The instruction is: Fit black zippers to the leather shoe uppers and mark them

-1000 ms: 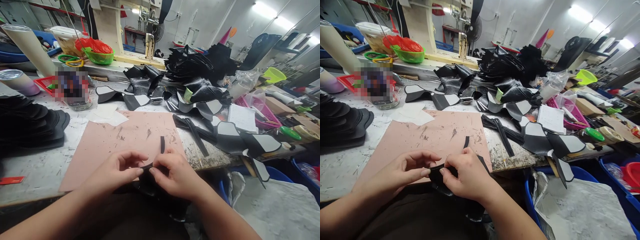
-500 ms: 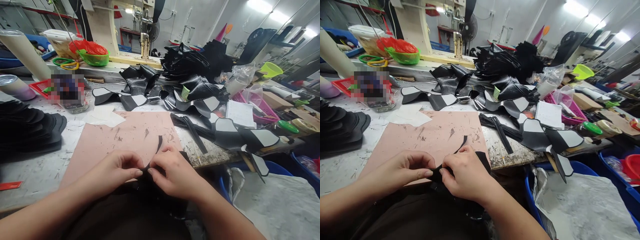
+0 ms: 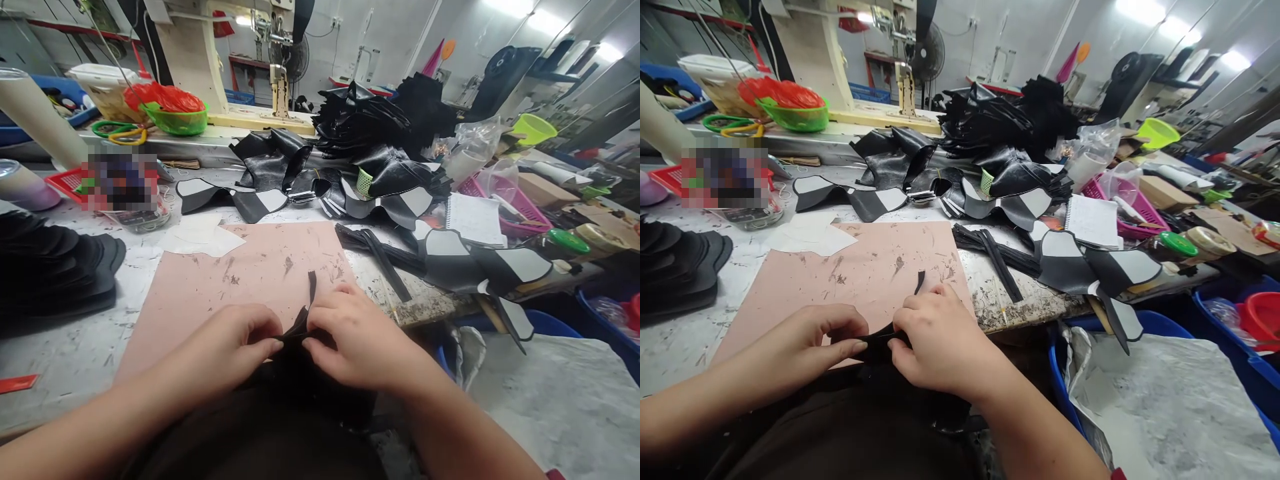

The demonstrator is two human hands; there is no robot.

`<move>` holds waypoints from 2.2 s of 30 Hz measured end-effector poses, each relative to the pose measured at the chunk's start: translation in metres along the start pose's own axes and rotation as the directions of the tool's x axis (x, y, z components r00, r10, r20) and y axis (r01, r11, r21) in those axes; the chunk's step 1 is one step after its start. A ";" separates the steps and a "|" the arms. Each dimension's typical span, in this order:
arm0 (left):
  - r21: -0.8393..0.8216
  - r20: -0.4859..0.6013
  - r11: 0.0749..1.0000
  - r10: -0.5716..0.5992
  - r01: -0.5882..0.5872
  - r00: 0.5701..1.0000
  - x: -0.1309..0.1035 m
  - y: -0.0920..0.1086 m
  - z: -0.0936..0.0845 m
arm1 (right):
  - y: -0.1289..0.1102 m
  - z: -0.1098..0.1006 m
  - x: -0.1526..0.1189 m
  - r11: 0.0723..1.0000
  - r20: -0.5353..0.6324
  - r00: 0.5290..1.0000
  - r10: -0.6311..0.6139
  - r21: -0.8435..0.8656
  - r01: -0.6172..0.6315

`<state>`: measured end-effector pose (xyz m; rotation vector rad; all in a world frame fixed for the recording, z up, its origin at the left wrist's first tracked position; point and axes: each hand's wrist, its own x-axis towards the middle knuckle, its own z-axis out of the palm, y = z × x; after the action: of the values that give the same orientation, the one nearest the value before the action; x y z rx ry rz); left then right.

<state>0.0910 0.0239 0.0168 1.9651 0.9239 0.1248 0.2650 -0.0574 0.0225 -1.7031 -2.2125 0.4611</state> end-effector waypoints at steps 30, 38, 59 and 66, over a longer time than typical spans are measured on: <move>0.029 0.356 0.997 0.053 -0.068 0.933 0.014 0.006 -0.011 | 0.006 0.002 0.009 0.990 0.087 0.996 -0.010 0.138 -0.002; 0.080 0.314 0.991 0.080 -0.110 0.946 0.022 0.011 -0.009 | -0.001 -0.001 0.006 0.998 0.065 0.998 -0.004 0.059 0.000; 0.095 0.372 0.991 0.051 -0.093 0.927 0.023 0.011 -0.009 | 0.001 -0.005 0.003 0.996 0.020 0.998 0.053 0.070 -0.054; 0.030 0.242 0.999 0.006 -0.014 0.970 0.026 0.012 -0.002 | 0.003 -0.010 -0.003 0.986 -0.028 0.987 0.158 0.066 -0.155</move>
<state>0.1153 0.0387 0.0207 1.9628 0.7598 -0.1228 0.2727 -0.0589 0.0300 -1.8448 -2.0274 0.5315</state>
